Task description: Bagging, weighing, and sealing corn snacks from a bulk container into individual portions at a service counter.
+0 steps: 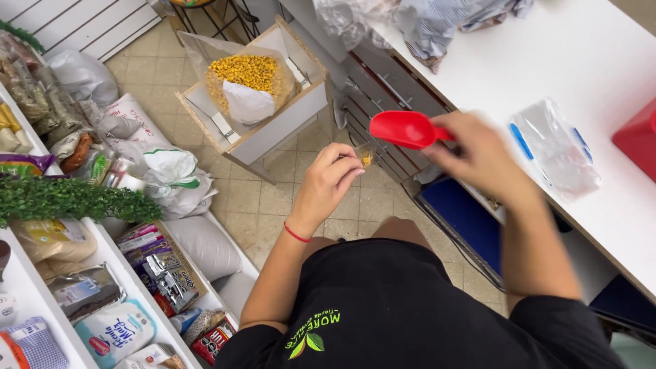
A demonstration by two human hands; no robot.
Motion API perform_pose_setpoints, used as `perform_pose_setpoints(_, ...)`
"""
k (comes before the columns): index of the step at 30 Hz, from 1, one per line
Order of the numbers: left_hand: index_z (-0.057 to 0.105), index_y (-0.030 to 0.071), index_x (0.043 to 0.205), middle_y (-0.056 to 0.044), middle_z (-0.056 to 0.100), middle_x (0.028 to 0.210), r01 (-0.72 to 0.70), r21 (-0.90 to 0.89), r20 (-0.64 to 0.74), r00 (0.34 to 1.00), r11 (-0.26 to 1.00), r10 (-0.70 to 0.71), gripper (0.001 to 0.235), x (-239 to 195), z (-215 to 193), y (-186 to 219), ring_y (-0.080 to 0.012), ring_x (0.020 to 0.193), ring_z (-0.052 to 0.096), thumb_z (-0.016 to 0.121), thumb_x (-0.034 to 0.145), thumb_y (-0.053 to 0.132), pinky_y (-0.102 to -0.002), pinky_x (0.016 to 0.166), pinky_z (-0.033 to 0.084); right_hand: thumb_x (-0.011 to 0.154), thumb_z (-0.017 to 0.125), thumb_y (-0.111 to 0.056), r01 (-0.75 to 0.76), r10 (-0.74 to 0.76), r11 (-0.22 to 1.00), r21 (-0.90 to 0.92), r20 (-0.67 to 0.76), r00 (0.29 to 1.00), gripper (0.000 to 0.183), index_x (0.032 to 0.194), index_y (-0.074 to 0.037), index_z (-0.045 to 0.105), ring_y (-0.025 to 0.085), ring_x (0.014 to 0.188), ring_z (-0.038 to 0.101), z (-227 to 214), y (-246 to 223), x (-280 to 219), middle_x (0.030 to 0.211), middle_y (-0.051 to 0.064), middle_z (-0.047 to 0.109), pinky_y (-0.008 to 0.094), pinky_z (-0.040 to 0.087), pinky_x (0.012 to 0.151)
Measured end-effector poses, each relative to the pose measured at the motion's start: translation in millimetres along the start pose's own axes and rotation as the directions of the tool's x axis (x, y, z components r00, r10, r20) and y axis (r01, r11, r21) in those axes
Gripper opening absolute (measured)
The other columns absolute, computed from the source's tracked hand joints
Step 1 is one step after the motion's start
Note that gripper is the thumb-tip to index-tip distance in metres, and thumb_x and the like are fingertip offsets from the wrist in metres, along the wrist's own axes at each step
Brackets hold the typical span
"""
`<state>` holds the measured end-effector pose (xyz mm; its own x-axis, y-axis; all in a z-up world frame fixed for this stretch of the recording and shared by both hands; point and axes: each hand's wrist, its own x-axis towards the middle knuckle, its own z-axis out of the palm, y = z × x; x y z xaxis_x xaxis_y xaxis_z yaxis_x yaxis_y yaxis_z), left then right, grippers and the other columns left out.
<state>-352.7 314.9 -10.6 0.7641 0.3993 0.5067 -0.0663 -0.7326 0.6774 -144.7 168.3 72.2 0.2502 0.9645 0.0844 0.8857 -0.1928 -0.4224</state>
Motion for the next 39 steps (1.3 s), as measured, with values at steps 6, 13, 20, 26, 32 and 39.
perform_pose_setpoints(6,0.069,0.011,0.095,-0.003,0.063,0.103,0.040,-0.120,-0.055,0.997,0.992,-0.046,0.005,-0.5,-21.3,-24.4,-0.0244,0.098,0.065,0.069,0.090,0.012,-0.036,0.088,0.053,0.076,0.082,-0.021,0.075,-0.086,0.619,0.782,-0.027,0.996,0.029,0.095,-0.003,0.068,0.016,0.086,0.057,124.5,-9.6,51.6,0.088,0.008,0.068,0.033,0.047,0.077)
perform_pose_setpoints(13,0.074,0.003,0.097,-0.012,0.074,0.088,0.366,-0.558,0.037,0.908,0.745,-0.418,0.017,-29.6,3.2,-105.0,-0.0178,0.089,0.068,0.080,0.082,0.011,-0.038,0.078,0.055,0.080,0.082,-0.024,0.262,-0.236,0.512,0.818,-0.159,0.959,0.023,0.073,-0.007,0.069,0.018,0.063,0.055,161.4,-5.2,123.5,0.065,0.005,0.060,0.031,0.044,0.066)
perform_pose_setpoints(20,0.076,0.010,0.083,-0.007,0.073,0.077,0.340,-0.500,-0.139,0.876,0.796,-0.461,0.014,13.8,-15.7,-143.6,-0.0148,0.075,0.069,0.082,0.081,0.022,-0.031,0.071,0.054,0.081,0.080,-0.016,0.362,-0.259,0.459,0.812,-0.268,0.928,0.019,0.070,-0.006,0.068,0.015,0.056,0.046,116.2,-39.8,195.3,0.058,0.004,0.051,0.026,0.039,0.060)
perform_pose_setpoints(26,0.077,0.006,0.085,-0.010,0.075,0.082,0.312,-0.516,-0.137,0.889,0.798,-0.437,0.003,49.1,-25.6,-174.9,-0.0205,0.076,0.070,0.075,0.085,0.008,-0.032,0.071,0.054,0.081,0.079,-0.011,0.392,-0.245,0.452,0.801,-0.312,0.918,0.012,0.078,-0.002,0.071,0.014,0.058,0.049,103.3,-32.7,249.8,0.060,0.006,0.053,0.026,0.040,0.060)
perform_pose_setpoints(32,0.073,0.005,0.079,-0.010,0.073,0.077,0.233,-0.429,-0.232,0.905,0.873,-0.356,0.008,85.2,-38.6,-195.5,-0.0233,0.070,0.068,0.077,0.084,0.010,-0.031,0.066,0.054,0.080,0.081,-0.012,0.432,-0.269,0.467,0.772,-0.341,0.901,0.015,0.073,-0.003,0.071,0.012,0.057,0.050,109.1,-14.0,286.9,0.059,0.005,0.054,0.024,0.039,0.058)
perform_pose_setpoints(39,0.063,0.004,0.095,-0.014,0.065,0.104,0.272,-0.453,-0.169,0.909,0.849,-0.382,0.041,80.2,-53.7,-226.1,-0.0283,0.095,0.062,0.089,0.067,0.019,-0.038,0.081,0.050,0.079,0.081,-0.013,0.360,-0.310,0.475,0.803,-0.230,0.922,0.014,0.076,-0.004,0.071,0.015,0.057,0.047,130.5,-15.9,312.9,0.059,0.006,0.052,0.028,0.039,0.059)
